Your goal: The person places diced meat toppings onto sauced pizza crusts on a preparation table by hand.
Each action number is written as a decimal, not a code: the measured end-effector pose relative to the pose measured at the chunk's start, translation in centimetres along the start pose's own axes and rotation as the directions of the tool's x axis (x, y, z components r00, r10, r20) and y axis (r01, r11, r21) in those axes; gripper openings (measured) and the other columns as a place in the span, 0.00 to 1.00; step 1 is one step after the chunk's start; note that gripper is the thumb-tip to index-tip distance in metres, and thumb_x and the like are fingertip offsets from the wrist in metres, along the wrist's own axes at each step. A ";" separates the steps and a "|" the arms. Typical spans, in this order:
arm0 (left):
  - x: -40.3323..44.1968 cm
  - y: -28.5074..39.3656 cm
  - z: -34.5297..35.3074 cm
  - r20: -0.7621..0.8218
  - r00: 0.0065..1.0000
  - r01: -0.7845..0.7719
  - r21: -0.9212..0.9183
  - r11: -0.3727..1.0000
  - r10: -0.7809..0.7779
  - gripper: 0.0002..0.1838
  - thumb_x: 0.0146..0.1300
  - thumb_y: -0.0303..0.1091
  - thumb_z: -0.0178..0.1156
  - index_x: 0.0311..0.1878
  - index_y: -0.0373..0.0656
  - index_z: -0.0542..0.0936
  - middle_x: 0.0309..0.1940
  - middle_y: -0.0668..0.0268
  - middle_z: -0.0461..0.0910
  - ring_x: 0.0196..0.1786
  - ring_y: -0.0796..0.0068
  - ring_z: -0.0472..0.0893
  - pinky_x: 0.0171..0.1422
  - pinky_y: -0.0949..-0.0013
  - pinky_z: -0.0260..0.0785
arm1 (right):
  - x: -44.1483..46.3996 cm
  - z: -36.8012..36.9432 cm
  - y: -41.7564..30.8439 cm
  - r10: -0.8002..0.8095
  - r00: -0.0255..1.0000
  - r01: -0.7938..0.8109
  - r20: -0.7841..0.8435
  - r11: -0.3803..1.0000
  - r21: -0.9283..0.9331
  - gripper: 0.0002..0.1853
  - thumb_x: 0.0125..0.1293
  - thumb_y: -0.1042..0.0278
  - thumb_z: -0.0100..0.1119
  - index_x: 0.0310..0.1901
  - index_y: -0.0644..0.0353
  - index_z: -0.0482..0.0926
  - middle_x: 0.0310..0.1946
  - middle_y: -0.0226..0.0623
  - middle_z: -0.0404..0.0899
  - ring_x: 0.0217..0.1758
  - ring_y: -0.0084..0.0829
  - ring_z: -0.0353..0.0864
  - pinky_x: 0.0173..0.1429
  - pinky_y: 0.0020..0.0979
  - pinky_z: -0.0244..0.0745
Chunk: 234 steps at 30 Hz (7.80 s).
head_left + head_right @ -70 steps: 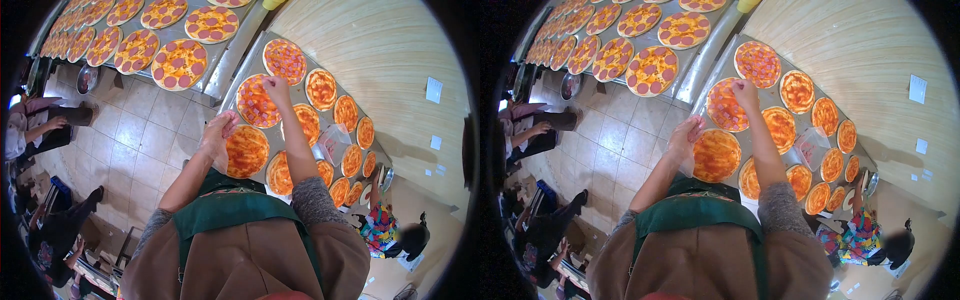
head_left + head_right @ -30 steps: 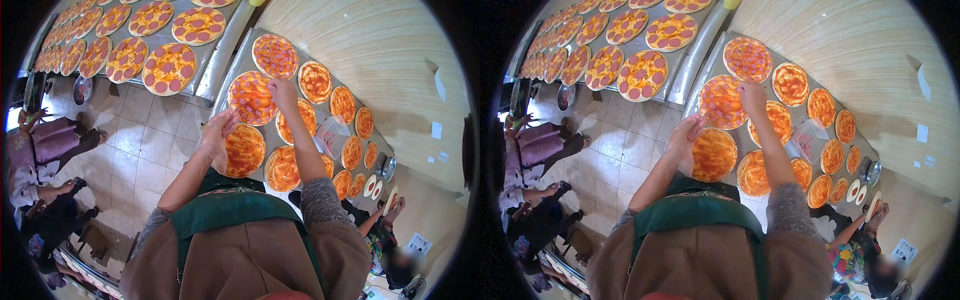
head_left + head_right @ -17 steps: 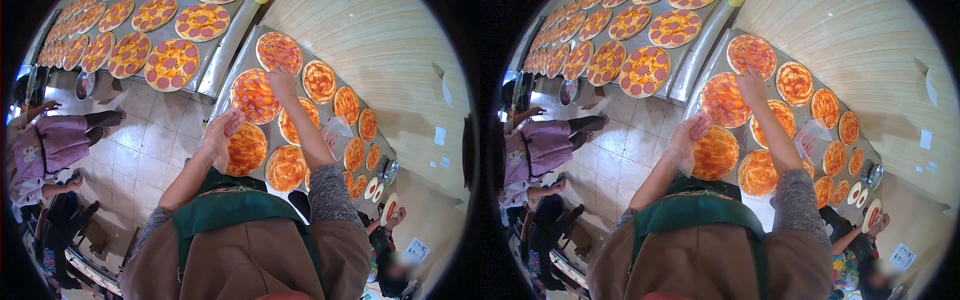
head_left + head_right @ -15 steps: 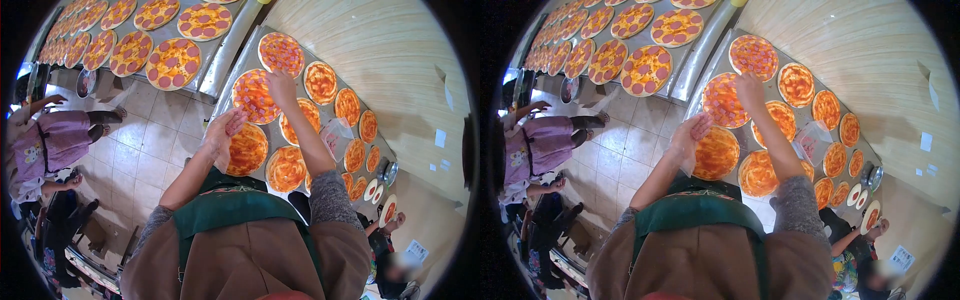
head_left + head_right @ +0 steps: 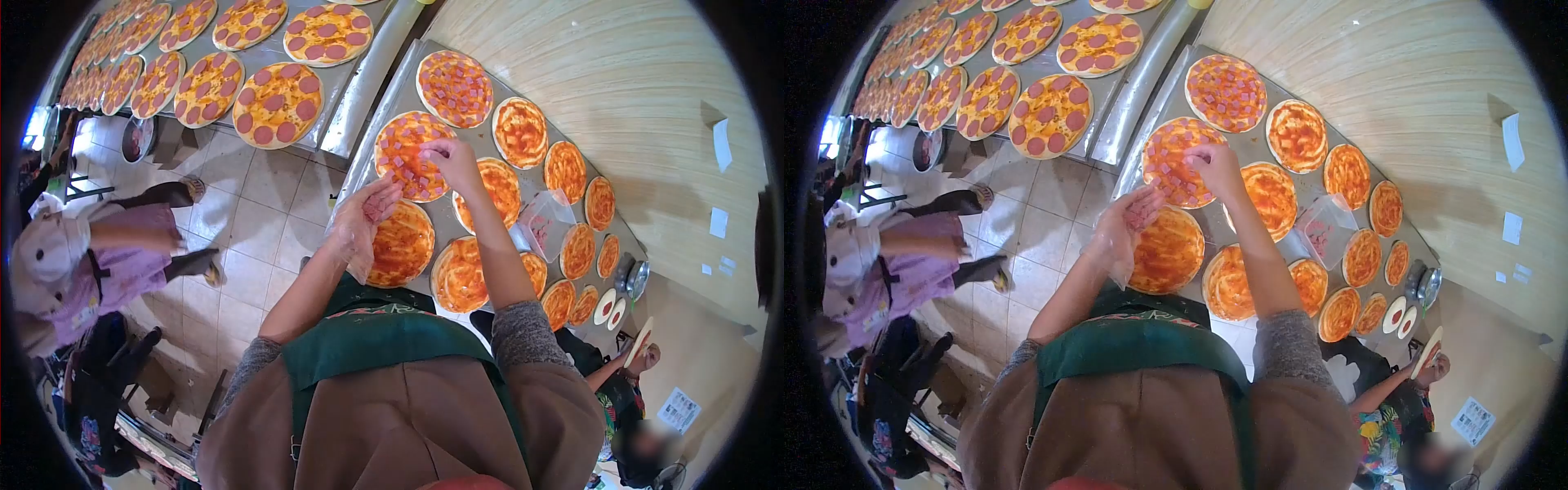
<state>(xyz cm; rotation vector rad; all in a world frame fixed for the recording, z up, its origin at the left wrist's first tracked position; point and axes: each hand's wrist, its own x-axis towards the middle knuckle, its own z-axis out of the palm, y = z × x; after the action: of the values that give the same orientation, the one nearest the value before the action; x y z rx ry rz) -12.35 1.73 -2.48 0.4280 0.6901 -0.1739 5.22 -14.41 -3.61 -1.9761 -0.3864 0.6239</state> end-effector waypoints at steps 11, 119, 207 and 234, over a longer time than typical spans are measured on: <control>-0.9 1.3 0.4 0.040 0.999 -0.028 -0.100 0.995 0.032 0.22 0.76 0.38 0.46 0.65 0.32 0.71 0.61 0.53 0.77 0.63 0.64 0.78 0.66 0.66 0.72 | 2.2 2.5 0.5 -0.102 0.991 0.133 0.086 0.813 -0.567 0.04 0.60 0.71 0.64 0.34 0.59 0.86 0.34 0.43 0.86 0.40 0.43 0.85 0.48 0.42 0.78; 0.1 -1.1 0.9 0.117 0.993 -0.010 -0.056 0.998 0.016 0.17 0.76 0.36 0.53 0.62 0.39 0.75 0.52 0.63 0.81 0.54 0.74 0.81 0.62 0.69 0.73 | -9.0 5.1 -5.3 0.021 1.000 -0.022 -0.024 0.999 -0.036 0.06 0.63 0.72 0.67 0.39 0.64 0.84 0.35 0.38 0.87 0.35 0.25 0.85 0.42 0.27 0.78; -1.2 0.9 0.8 0.075 0.997 -0.013 -0.146 0.989 0.024 0.19 0.76 0.34 0.50 0.65 0.36 0.73 0.62 0.58 0.77 0.65 0.68 0.77 0.69 0.70 0.70 | -0.4 1.6 0.3 0.047 0.995 -0.023 -0.090 0.968 0.249 0.10 0.61 0.68 0.71 0.39 0.65 0.85 0.30 0.32 0.85 0.33 0.21 0.83 0.40 0.26 0.77; -1.1 1.1 -0.3 0.046 0.998 -0.026 -0.179 0.984 0.035 0.21 0.74 0.36 0.51 0.65 0.34 0.72 0.62 0.53 0.77 0.64 0.63 0.78 0.70 0.67 0.71 | 2.7 1.0 1.0 -0.084 0.965 -0.052 -0.249 0.868 -0.493 0.05 0.57 0.65 0.71 0.35 0.52 0.88 0.33 0.36 0.85 0.46 0.42 0.80 0.50 0.41 0.76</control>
<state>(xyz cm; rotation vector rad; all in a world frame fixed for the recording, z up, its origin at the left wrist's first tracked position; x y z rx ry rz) -13.04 2.89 -1.65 0.2618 0.6443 -0.0927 6.83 -12.76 -5.55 -2.5106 -0.4269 0.2498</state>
